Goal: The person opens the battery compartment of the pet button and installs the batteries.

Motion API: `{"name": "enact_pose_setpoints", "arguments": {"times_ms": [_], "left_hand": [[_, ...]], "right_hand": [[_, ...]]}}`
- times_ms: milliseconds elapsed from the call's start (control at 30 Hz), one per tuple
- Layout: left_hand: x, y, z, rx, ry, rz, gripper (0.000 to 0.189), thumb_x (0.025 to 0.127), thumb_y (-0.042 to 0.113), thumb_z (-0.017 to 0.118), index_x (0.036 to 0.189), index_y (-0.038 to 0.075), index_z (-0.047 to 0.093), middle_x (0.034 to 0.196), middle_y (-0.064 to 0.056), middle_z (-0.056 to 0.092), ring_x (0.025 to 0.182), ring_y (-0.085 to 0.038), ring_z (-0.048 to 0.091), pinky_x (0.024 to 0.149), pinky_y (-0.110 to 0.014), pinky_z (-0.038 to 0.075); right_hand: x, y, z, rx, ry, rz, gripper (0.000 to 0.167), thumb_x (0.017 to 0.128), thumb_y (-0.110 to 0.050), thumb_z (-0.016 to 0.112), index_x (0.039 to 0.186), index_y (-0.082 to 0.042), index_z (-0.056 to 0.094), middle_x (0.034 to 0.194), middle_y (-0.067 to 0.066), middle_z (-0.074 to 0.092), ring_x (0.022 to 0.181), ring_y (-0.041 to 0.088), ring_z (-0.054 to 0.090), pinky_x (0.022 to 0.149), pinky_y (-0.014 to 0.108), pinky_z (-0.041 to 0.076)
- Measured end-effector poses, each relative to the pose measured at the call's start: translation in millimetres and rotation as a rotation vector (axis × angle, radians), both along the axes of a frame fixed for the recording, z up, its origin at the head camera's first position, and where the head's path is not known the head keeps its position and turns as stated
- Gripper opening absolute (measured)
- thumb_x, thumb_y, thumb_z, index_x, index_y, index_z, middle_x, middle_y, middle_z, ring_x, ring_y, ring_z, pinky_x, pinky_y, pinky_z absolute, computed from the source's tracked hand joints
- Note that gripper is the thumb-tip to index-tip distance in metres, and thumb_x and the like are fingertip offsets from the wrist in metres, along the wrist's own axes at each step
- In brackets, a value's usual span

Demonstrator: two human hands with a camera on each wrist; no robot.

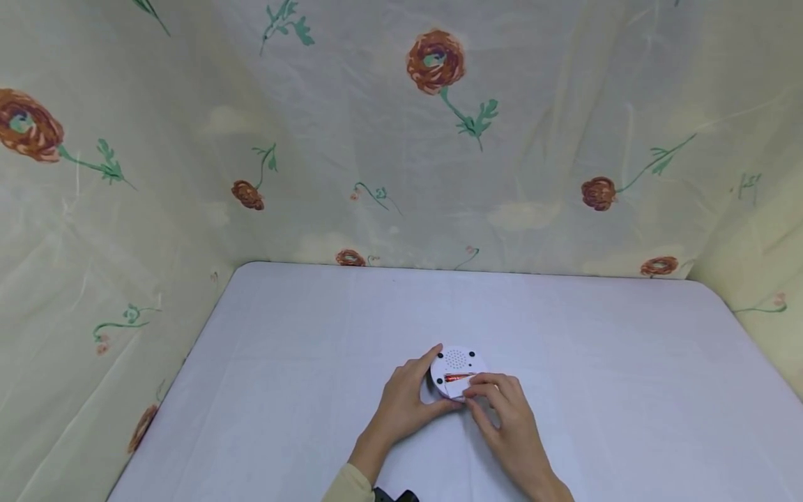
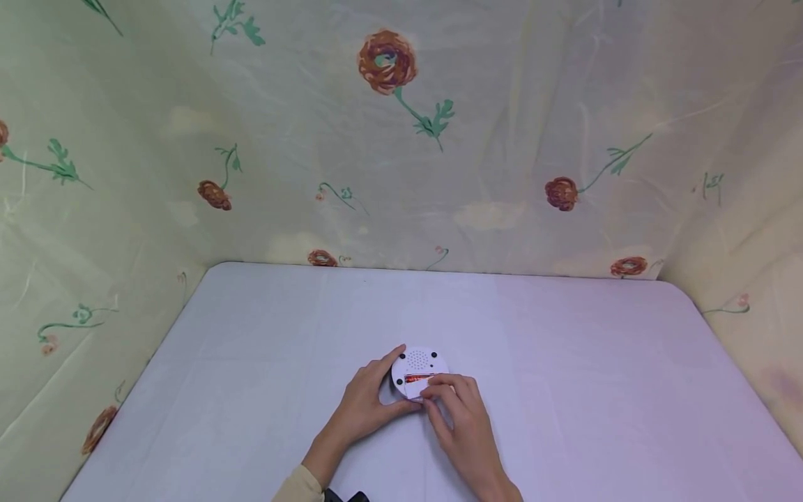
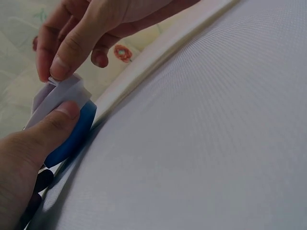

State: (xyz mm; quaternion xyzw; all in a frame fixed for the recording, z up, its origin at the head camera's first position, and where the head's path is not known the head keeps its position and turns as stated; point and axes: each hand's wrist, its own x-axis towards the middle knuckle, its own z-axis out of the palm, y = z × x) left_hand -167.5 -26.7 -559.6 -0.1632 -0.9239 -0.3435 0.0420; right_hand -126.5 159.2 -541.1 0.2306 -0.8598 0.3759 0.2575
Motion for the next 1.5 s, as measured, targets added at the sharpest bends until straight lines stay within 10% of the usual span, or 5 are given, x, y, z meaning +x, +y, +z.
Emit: {"name": "enact_pose_setpoints", "arguments": {"times_ms": [400, 1500], "left_hand": [[0.6, 0.3, -0.4, -0.001, 0.017, 0.002, 0.091, 0.071, 0.061, 0.072, 0.147, 0.030, 0.032, 0.131, 0.000, 0.058, 0.112, -0.017, 0.057, 0.089, -0.037, 0.046], [0.9, 0.0, -0.3, 0.003, 0.044, -0.004, 0.092, 0.071, 0.059, 0.073, 0.147, 0.027, 0.033, 0.130, 0.000, 0.059, 0.111, -0.016, 0.057, 0.089, -0.036, 0.046]], "right_hand": [[-3.6, -2.5, 1.2, -0.016, 0.088, 0.011, 0.026, 0.072, 0.003, 0.074, 0.093, -0.010, 0.068, 0.102, 0.002, 0.060, 0.099, 0.015, 0.048, 0.093, 0.016, 0.032], [-6.5, -7.2, 2.4, 0.005, -0.024, -0.047, 0.016, 0.078, -0.003, 0.073, 0.091, -0.013, 0.069, 0.101, 0.001, 0.060, 0.099, 0.016, 0.048, 0.093, 0.018, 0.033]]}}
